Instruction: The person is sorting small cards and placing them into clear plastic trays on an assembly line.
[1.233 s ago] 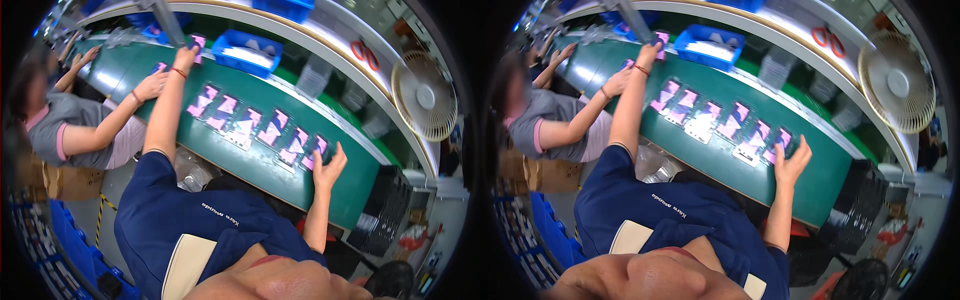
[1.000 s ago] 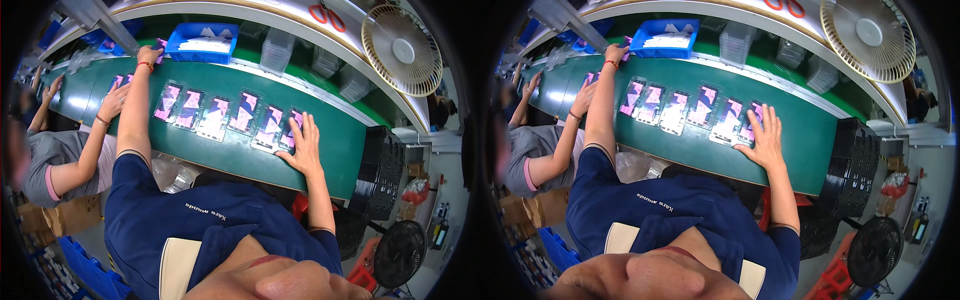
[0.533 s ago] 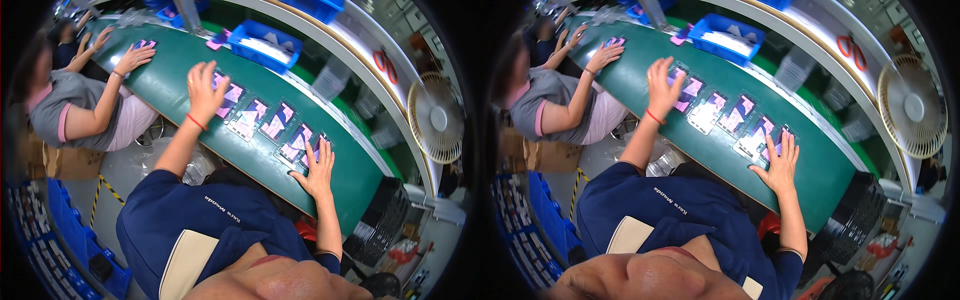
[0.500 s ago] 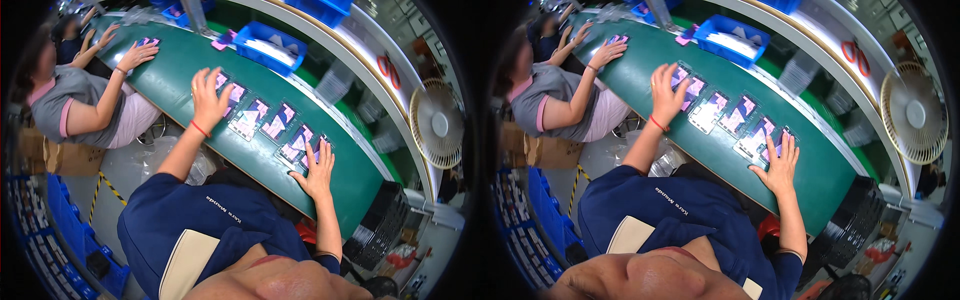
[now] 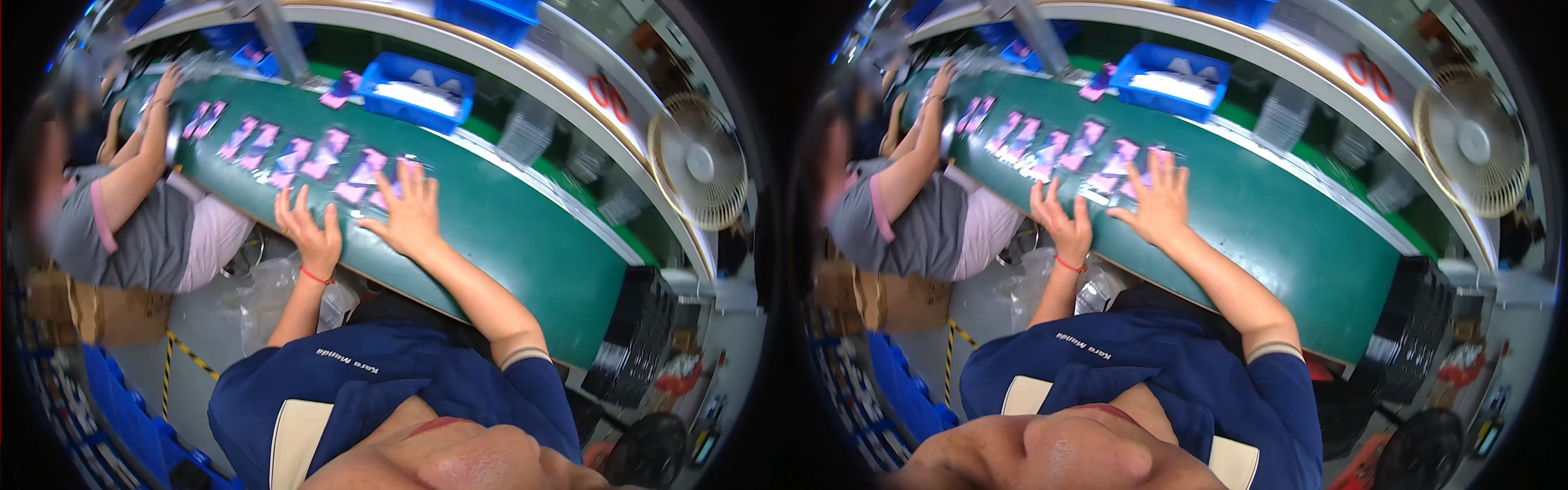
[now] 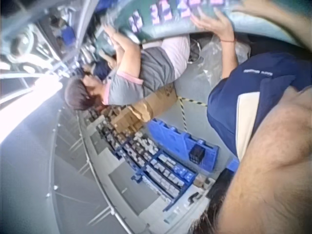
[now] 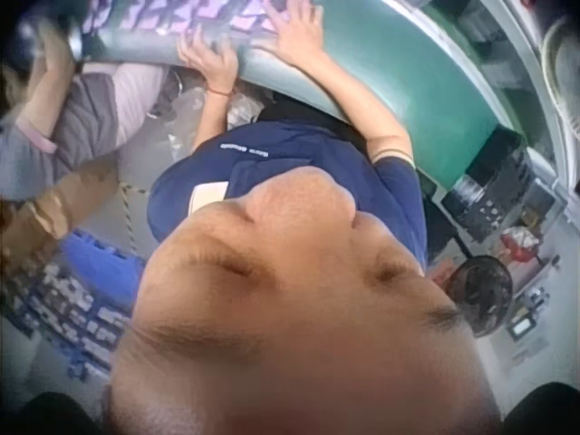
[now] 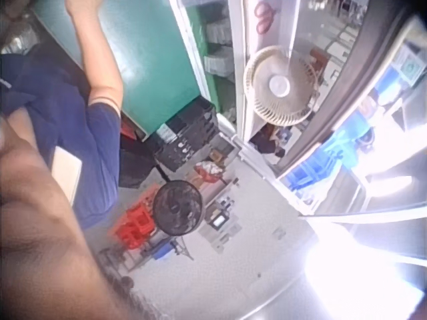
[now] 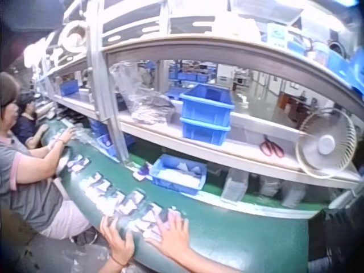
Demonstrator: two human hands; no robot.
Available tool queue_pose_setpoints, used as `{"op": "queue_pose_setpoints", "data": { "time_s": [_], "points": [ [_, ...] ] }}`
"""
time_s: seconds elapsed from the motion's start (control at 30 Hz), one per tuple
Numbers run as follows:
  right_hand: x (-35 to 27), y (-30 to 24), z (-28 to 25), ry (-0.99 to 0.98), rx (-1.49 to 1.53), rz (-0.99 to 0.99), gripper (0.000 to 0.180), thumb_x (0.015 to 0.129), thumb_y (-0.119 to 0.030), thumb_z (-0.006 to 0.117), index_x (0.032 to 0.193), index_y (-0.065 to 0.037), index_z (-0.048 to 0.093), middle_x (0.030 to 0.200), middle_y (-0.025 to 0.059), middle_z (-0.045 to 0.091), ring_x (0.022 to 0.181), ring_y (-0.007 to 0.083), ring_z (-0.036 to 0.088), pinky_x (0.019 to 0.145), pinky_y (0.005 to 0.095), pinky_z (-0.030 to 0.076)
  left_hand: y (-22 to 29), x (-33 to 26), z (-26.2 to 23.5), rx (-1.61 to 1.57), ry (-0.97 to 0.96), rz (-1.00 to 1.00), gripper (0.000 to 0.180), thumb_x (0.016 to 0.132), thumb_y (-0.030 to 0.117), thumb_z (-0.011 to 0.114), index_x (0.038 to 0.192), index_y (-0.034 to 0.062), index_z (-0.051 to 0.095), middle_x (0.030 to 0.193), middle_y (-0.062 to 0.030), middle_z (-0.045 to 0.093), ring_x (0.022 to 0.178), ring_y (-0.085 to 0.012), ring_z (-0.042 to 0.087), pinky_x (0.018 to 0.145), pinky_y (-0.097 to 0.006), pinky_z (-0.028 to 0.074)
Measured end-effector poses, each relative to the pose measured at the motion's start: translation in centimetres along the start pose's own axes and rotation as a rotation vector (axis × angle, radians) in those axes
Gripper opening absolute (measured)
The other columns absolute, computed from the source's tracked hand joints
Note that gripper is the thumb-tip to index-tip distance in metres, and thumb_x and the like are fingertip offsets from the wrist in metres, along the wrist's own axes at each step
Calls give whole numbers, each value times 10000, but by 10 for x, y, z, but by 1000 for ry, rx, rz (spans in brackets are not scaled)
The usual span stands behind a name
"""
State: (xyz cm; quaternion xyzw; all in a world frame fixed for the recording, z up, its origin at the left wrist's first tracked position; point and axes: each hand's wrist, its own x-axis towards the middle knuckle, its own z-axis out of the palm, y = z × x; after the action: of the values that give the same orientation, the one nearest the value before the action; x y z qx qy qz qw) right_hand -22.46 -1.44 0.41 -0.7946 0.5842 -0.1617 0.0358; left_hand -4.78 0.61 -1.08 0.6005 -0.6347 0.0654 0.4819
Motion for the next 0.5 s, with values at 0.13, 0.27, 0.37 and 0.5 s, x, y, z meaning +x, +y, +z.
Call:
{"op": "queue_pose_setpoints", "data": {
  "time_s": [0.13, 0.27, 0.37, 0.5],
  "points": [
    [29, -17, 31, 70, 78, -1, 927, 734, -708, 555, 1470, -204, 304, 1492, 264, 223, 1381, 474, 165, 1073, 636, 163, -10, 0, 8, 37, -24, 57, 503, 844, 192, 639, 1276, -8, 474, 1376, -247, 345, 1281, -407, 321, 1062, -497, 242],
    [28, -20, 15, 213, 325, -35, 871, 758, -623, 606, 1469, -223, 301, 1504, 286, 150, 1385, 501, 104, 1090, 629, 112, -22, -1, 8, 77, -13, 67, 507, 902, 297, 586, 1287, -14, 476, 1378, -240, 356, 1276, -398, 332, 1052, -500, 252],
    [-9, 27, -35, 377, 143, 114, 813, 711, -481, 705, 1398, -171, 399, 1406, 260, 320, 1294, 461, 293, 1016, 591, 256, -19, 3, 4, 57, -2, 108, 505, 922, 328, 552, 1286, -13, 480, 1386, -226, 355, 1281, -383, 334, 1050, -504, 247],
    [-117, 141, -133, 472, -373, 528, 526, 627, -199, 764, 1102, -60, 587, 1054, 161, 595, 966, 341, 573, 785, 470, 443, 0, 10, 4, -37, 5, 176, 469, 903, 261, 594, 1271, -12, 495, 1380, -213, 372, 1275, -365, 349, 1045, -500, 247]
  ]
}}
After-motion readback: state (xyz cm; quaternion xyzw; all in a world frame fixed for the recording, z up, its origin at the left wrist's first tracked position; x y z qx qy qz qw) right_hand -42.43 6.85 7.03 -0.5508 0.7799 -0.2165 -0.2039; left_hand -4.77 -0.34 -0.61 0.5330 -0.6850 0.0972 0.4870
